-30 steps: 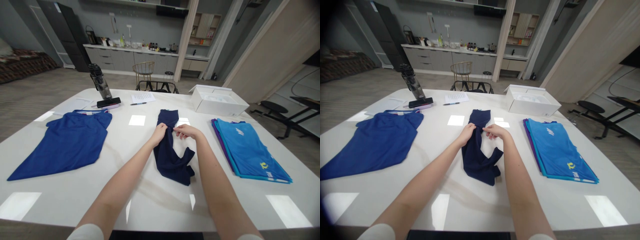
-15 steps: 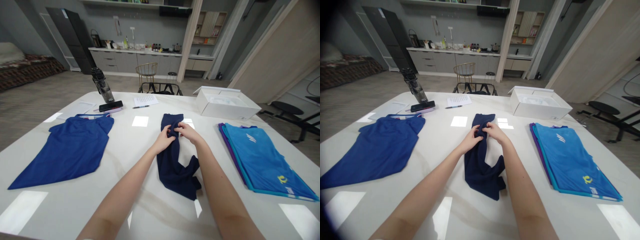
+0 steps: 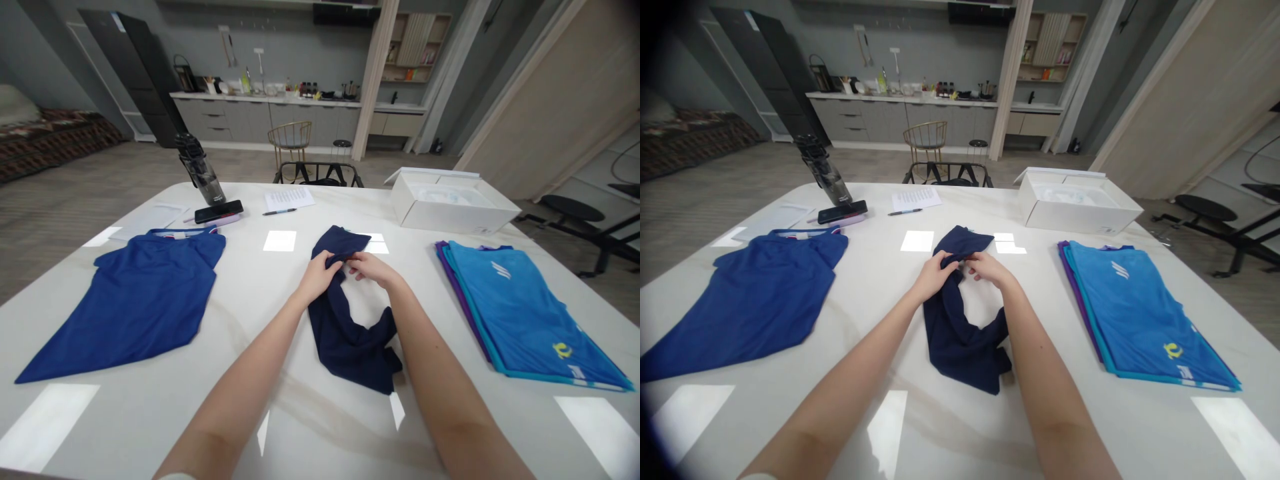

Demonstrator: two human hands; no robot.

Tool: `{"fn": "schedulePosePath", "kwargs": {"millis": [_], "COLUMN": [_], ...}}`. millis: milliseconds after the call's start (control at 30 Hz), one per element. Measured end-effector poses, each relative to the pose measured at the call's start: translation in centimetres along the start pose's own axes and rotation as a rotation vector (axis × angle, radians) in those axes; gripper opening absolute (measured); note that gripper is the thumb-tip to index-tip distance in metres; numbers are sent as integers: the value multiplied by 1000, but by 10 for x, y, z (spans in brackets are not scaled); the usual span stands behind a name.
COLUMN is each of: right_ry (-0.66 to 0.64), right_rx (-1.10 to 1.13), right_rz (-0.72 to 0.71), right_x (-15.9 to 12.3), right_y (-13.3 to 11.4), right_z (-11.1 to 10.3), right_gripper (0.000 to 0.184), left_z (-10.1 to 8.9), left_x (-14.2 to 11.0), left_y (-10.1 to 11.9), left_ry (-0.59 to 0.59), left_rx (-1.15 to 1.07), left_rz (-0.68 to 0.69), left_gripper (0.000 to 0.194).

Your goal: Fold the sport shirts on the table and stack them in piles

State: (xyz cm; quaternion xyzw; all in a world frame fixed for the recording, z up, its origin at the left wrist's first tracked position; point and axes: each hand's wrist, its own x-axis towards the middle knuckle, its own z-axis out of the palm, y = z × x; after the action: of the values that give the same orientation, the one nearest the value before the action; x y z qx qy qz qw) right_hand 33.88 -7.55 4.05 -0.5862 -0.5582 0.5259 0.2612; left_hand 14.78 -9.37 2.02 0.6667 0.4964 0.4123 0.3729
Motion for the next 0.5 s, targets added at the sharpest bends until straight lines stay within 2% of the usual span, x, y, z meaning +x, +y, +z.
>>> {"fn": "schedulePosePath", "kwargs": {"millis": [67, 133, 200, 233, 300, 367, 433, 467, 500], "right_ry": [61, 59, 39, 30, 20, 0, -41, -61, -71], "right_rx": [64, 146, 195, 204, 218, 267, 351, 386, 406], "right_rz": [-3, -36, -103, -151, -258, -334, -371, -378, -379], "right_x": [-1, -3, -5, -5, -4, 1, 7, 10, 13], "right_y": [-1, -3, -6, -7, -8, -5, -2, 1, 3], "right_z": [0, 0, 0, 1, 4, 10, 19, 23, 28], "right_gripper": [49, 65, 69, 67, 62, 57, 54, 52, 49], "left_z": [3, 6, 6, 5, 0, -8, -18, -22, -26], "left_x": [-1, 0, 2, 4, 7, 10, 10, 10, 10], "left_y": [6, 11, 12, 10, 5, -1, -8, -11, -14], "left_ry": [-2, -5, -28, -28, 51, 236, 421, 460, 437], "left_rx": [-273, -581, -786, -816, -737, -477, -100, 84, 237], "left_rz": [-94, -239, -400, -466, -542, -496, -306, -182, -67], "left_gripper": [25, 35, 41, 43, 42, 46, 57, 60, 60]}}
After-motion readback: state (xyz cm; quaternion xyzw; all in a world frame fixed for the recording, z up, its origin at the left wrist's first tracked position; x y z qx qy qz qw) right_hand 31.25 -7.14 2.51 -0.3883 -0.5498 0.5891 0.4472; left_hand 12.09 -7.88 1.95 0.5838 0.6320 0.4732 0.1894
